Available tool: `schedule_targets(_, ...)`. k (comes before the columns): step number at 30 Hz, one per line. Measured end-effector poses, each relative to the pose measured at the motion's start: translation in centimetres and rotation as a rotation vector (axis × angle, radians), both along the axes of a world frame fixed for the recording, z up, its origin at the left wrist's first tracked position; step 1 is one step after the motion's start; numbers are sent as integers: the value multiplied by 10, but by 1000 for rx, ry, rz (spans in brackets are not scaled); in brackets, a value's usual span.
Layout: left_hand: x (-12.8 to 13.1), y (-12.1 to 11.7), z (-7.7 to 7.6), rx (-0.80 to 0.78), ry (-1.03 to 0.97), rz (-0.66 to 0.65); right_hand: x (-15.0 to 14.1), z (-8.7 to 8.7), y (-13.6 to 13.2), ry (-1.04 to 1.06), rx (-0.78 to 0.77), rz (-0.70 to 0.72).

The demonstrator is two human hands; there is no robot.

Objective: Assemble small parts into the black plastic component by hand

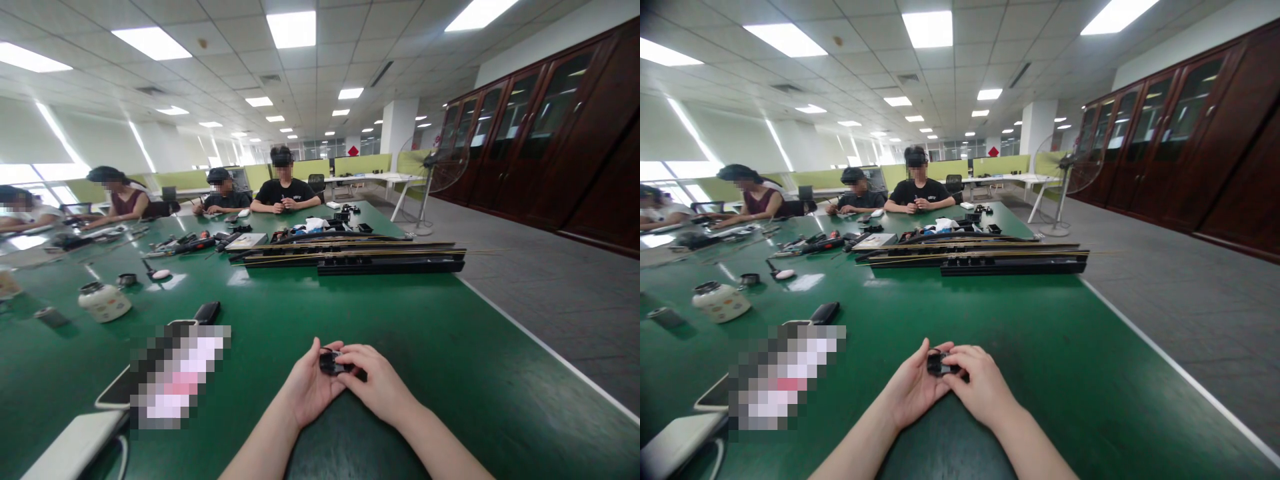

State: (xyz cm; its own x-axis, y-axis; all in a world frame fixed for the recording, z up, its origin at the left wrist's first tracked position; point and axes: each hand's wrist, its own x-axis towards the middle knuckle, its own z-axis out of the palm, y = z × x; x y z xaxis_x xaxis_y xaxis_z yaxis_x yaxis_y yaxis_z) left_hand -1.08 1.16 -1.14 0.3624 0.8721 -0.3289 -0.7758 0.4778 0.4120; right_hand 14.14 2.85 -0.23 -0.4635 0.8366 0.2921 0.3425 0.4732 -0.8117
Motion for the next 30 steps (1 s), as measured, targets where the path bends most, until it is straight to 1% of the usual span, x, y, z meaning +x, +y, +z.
schedule_targets(7, 1, -1, 3, 14, -29, -14, 2, 0, 0, 17, -49, 4)
schedule_targets(16, 0, -1, -2, 29, 2, -43, 3, 0, 1, 30, -54, 4)
schedule_targets(21, 1, -2, -6, 64, 80, 7, 4, 1, 1, 35, -59, 18)
schedule_targets(24, 1, -2, -7, 92, 91, 19, 3, 0, 1, 47, -57, 20)
schedule_targets(30, 1, -3, -5, 69, 97, 18, 3, -1, 1, 56, -71, 26)
